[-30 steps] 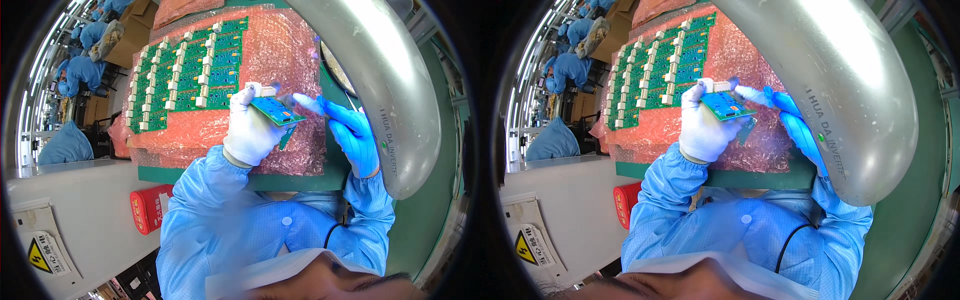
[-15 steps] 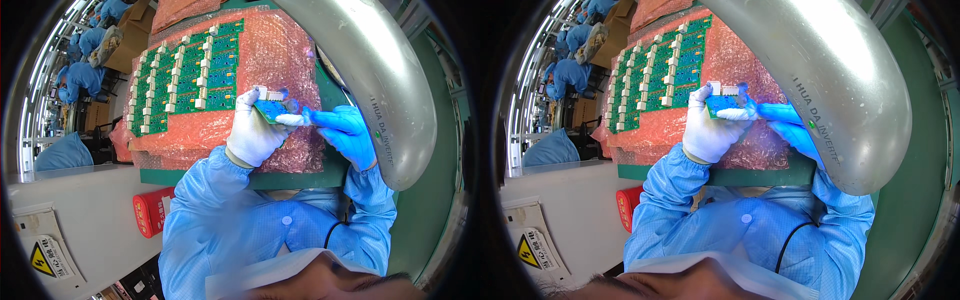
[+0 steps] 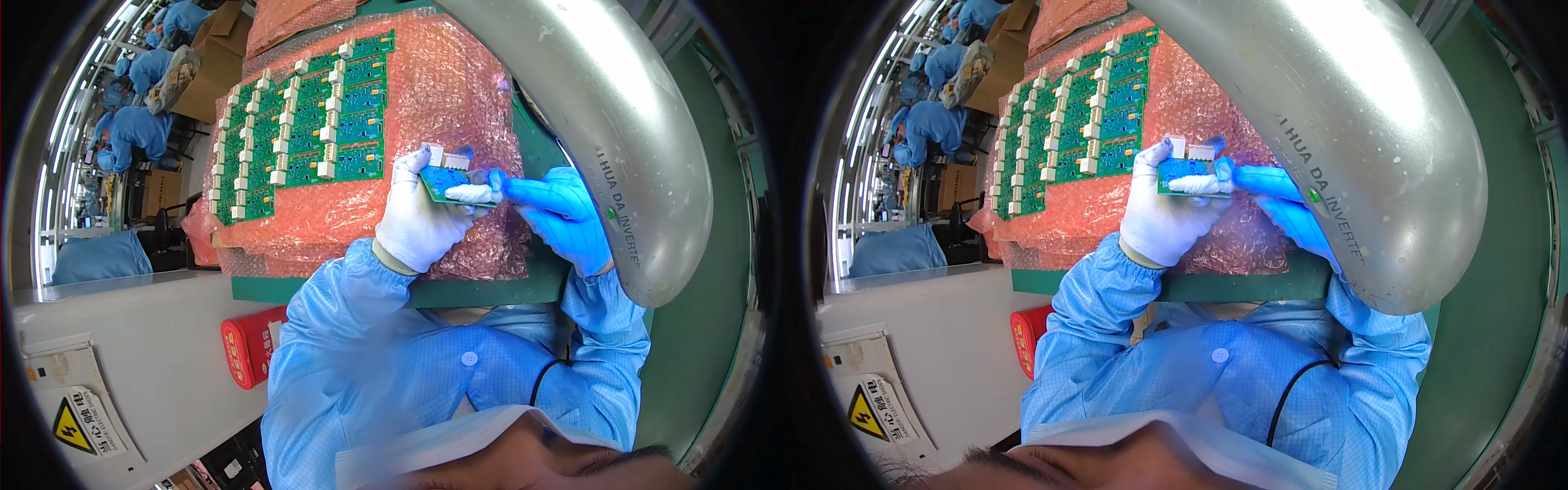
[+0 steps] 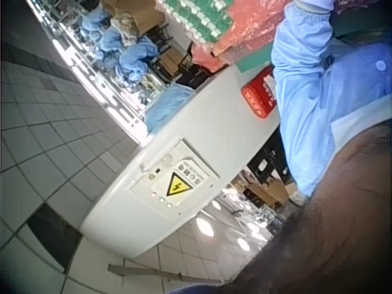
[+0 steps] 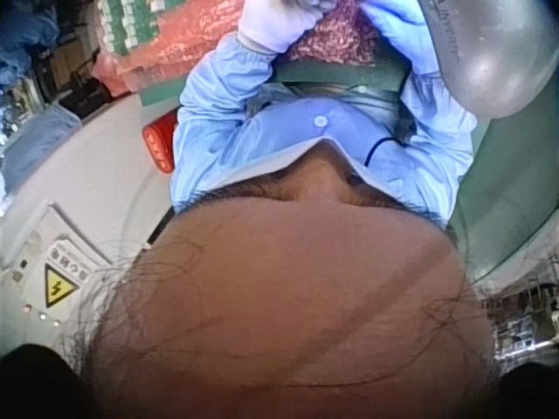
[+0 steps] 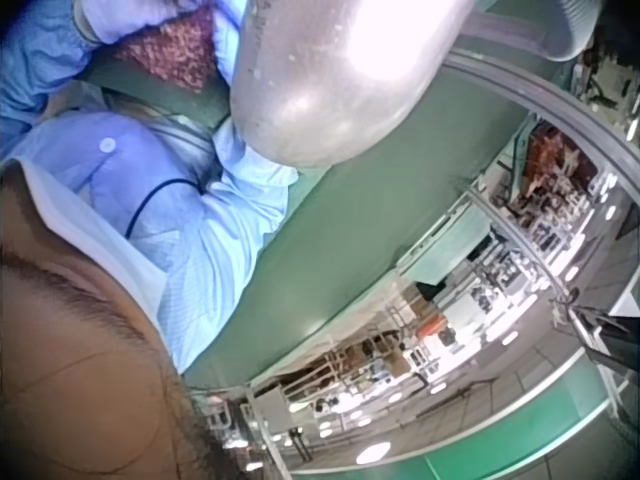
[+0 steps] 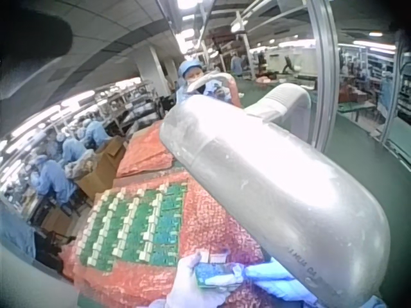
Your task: Manually assembling and inspecting small electronic components on printed circuit boards.
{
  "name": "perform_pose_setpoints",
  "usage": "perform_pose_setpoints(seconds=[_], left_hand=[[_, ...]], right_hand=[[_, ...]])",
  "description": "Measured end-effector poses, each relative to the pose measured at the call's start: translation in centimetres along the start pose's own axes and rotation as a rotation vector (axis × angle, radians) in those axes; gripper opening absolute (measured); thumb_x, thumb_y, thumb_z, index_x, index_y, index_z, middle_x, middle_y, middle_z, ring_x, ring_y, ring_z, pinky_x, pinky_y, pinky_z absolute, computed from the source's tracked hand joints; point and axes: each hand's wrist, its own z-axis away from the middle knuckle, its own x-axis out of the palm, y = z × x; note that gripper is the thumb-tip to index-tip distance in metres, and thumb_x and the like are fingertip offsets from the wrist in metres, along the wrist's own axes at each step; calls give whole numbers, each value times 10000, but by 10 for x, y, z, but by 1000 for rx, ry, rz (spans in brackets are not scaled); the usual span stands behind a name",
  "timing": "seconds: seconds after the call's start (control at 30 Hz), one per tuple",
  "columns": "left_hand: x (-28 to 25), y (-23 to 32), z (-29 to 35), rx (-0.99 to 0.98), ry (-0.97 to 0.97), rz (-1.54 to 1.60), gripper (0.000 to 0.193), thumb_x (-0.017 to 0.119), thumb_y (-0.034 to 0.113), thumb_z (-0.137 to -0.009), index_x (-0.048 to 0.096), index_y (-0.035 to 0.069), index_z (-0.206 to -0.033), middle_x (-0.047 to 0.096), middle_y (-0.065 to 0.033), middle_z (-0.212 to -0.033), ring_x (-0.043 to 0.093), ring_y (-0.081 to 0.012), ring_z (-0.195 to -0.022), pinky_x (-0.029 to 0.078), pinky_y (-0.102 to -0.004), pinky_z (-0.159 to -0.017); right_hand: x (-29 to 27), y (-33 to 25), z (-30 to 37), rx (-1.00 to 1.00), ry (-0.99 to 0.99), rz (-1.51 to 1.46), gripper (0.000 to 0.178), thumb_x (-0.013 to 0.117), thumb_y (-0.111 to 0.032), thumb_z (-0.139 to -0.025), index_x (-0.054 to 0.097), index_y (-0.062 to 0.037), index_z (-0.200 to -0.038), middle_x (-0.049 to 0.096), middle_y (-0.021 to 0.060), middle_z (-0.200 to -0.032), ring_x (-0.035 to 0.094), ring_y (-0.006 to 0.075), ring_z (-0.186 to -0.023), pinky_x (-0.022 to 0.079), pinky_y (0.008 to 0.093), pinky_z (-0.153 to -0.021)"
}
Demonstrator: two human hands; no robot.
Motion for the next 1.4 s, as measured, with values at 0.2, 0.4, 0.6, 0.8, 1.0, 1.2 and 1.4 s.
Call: perform_pose_setpoints(seconds=[0.2,0.4,0.6,0.8,1.0,1.2,1.4], left_hand=[[-1,-3,0,142,70,-67,433,387,483,-969,562,87,-995,633,-121,-1010,605,-292,-884,461,-435,-766],[12,-1,2,-30,123,60,421,386,463,-974,577,87,-982,624,-113,-957,602,-278,-867,464,-414,-743],[12,0,0,23,150,8,388,403,443,-966,577,98,-932,623,-107,-888,598,-266,-842,460,-410,-719],[-2,-1,1,35,88,44,366,418,436,-959,578,114,-889,616,-90,-870,595,-276,-834,455,-410,-708],[5,-1,0,2,116,40,380,429,461,-947,589,116,-944,628,-106,-932,594,-293,-842,453,-405,-722],[-6,1,-3,44,85,-16,399,414,467,-952,578,104,-974,629,-106,-933,591,-288,-821,454,-409,-726],[0,-2,-2,-31,91,86,408,399,468,-961,572,99,-970,614,-94,-913,583,-273,-833,448,-402,-729]], right_hand=[[-12,-19,-4,31,31,21,311,649,23,-832,697,-61,-1128,540,34,-652,505,130,-534,355,284,-481],[-4,-12,-5,-14,-30,111,312,661,21,-832,698,-62,-1130,528,26,-650,495,124,-547,361,284,-487],[-9,-23,-16,-21,36,133,292,667,10,-830,696,-56,-1113,538,33,-642,513,139,-546,365,299,-478],[-3,7,3,-40,93,-99,303,654,33,-820,698,-54,-1107,520,31,-605,500,128,-502,361,286,-454],[-15,-15,-7,-62,-36,100,302,654,22,-823,701,-71,-1107,516,38,-595,497,131,-488,346,296,-441],[-12,-14,-9,-105,63,-2,298,666,26,-814,701,-71,-1094,506,35,-584,498,129,-492,346,292,-444],[-10,-3,-1,-19,97,24,297,674,28,-812,702,-73,-1089,517,36,-592,492,129,-497,339,289,-448]])
